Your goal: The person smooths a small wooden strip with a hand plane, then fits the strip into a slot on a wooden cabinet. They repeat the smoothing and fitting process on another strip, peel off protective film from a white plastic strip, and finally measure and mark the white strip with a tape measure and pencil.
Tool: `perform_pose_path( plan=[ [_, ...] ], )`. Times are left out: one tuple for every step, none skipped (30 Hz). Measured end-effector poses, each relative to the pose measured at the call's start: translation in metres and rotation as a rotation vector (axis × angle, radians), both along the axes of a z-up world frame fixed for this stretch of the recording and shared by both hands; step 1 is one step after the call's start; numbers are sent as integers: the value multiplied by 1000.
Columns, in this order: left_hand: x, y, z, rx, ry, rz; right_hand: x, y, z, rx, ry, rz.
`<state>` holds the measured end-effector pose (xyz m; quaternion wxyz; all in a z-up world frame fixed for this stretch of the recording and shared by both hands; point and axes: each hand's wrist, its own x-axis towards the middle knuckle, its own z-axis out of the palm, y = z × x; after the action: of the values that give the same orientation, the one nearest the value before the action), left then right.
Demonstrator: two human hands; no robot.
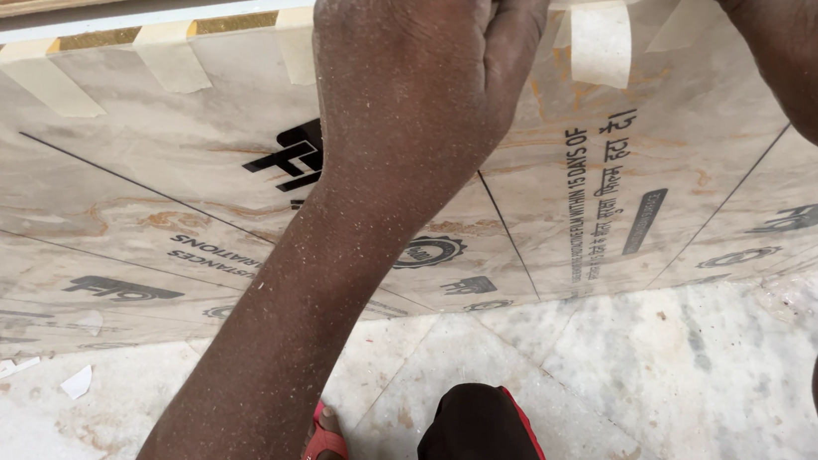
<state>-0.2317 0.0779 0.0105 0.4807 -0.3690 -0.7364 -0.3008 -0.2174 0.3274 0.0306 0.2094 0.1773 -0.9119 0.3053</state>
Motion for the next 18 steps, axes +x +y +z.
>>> perform_pose_path(
  plan=[
    [1, 0, 2, -5, -6, 11, -1, 1, 0, -5, -31, 40],
    [2, 1, 4, -9, -11, 20, -2, 3, 0, -10, -61, 77],
    [3, 1, 6, -14, -9, 40, -3, 4, 0, -15, -92, 115],
    [4, 1, 8, -20, -6, 58, -3, 5, 0, -16, -112, 111],
    [5, 2, 9, -25, -19, 65, -4, 6, -1, -16, -132, 107],
    [6, 2, 10, -27, -33, 73, -4, 6, 0, -15, -153, 105],
    [6, 2, 10, -30, -47, 81, -4, 5, 0, -23, -152, 131],
    [6, 2, 11, -31, -52, 72, -3, 4, 1, -29, -150, 159],
    [6, 2, 12, -31, -57, 63, -2, 3, 3, -36, -149, 187],
    [5, 2, 13, -33, -61, 54, 0, 2, 3, -25, -169, 127],
    [5, 2, 13, -30, -66, 48, 2, 1, 4, -14, -189, 68],
    [5, 3, 13, -26, -71, 44, 2, 0, 4, -3, -208, 9],
    [5, 3, 12, -22, -75, 40, 2, 0, 4, 46, -172, -1],
    [4, 3, 12, -31, -62, 46, 1, 0, 3, 94, -134, -12],
    [4, 3, 12, -41, -50, 53, 1, 1, 3, 141, -96, -22],
    [4, 3, 12, -51, -36, 59, 0, 2, 3, 105, -130, 6],
    [3, 2, 13, -54, -28, 63, -1, 3, 4, 69, -164, 35],
    [3, 2, 13, -57, -22, 66, -2, 3, 3, 32, -199, 62]
  ],
)
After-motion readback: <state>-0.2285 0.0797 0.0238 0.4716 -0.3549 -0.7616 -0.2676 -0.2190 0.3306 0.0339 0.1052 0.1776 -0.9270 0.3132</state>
